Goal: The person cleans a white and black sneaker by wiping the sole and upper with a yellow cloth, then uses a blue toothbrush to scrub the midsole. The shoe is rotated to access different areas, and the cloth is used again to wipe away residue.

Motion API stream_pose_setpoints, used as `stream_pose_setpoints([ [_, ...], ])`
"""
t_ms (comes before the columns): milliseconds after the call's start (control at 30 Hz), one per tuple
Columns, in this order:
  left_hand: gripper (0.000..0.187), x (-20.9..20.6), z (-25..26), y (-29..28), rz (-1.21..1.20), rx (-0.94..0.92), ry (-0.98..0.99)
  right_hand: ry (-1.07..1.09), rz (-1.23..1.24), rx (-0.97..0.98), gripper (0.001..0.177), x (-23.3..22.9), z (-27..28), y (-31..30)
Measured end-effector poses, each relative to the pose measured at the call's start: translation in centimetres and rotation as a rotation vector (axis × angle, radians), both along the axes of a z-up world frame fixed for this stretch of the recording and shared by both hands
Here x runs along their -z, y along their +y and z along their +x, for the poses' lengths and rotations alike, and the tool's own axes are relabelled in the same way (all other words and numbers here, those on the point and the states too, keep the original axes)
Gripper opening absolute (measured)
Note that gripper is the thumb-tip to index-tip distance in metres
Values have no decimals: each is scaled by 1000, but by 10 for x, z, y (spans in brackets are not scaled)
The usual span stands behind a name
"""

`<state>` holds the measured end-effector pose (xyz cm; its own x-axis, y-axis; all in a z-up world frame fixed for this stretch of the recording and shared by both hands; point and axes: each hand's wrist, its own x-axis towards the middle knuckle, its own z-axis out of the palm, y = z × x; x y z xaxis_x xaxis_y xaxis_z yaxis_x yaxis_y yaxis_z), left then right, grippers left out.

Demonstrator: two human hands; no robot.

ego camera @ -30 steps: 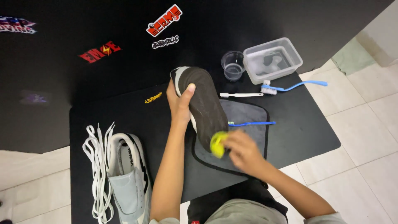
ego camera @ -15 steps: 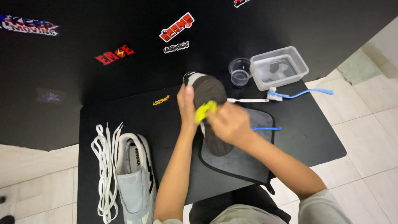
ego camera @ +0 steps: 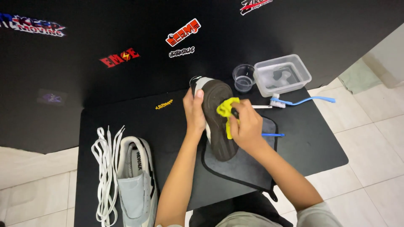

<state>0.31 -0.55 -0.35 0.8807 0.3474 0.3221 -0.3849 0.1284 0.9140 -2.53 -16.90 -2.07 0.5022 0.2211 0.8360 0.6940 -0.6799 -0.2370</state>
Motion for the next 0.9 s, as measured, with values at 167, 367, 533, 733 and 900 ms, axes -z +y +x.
stream_pose_setpoints([
  [167, 40, -4, -1, 7, 13, 12, -51, -261, -266, -50, 18, 33, -24, 11],
  [367, 42, -7, -4, 1, 20, 48, -66, -327, -278, -86, 11, 17, 8, -11],
  [533, 42, 3, 0, -3, 25, 47, -100, -249, -77, -1, 30, -32, 14, 2],
  [733, 41, 30, 7, -4, -33, 8, -37, -403, -329, -195, 10, 16, -15, -4],
  [900, 30, 4, -9, -12, -122, 89, -19, 123, 105, 143, 12, 52, 11, -109],
])
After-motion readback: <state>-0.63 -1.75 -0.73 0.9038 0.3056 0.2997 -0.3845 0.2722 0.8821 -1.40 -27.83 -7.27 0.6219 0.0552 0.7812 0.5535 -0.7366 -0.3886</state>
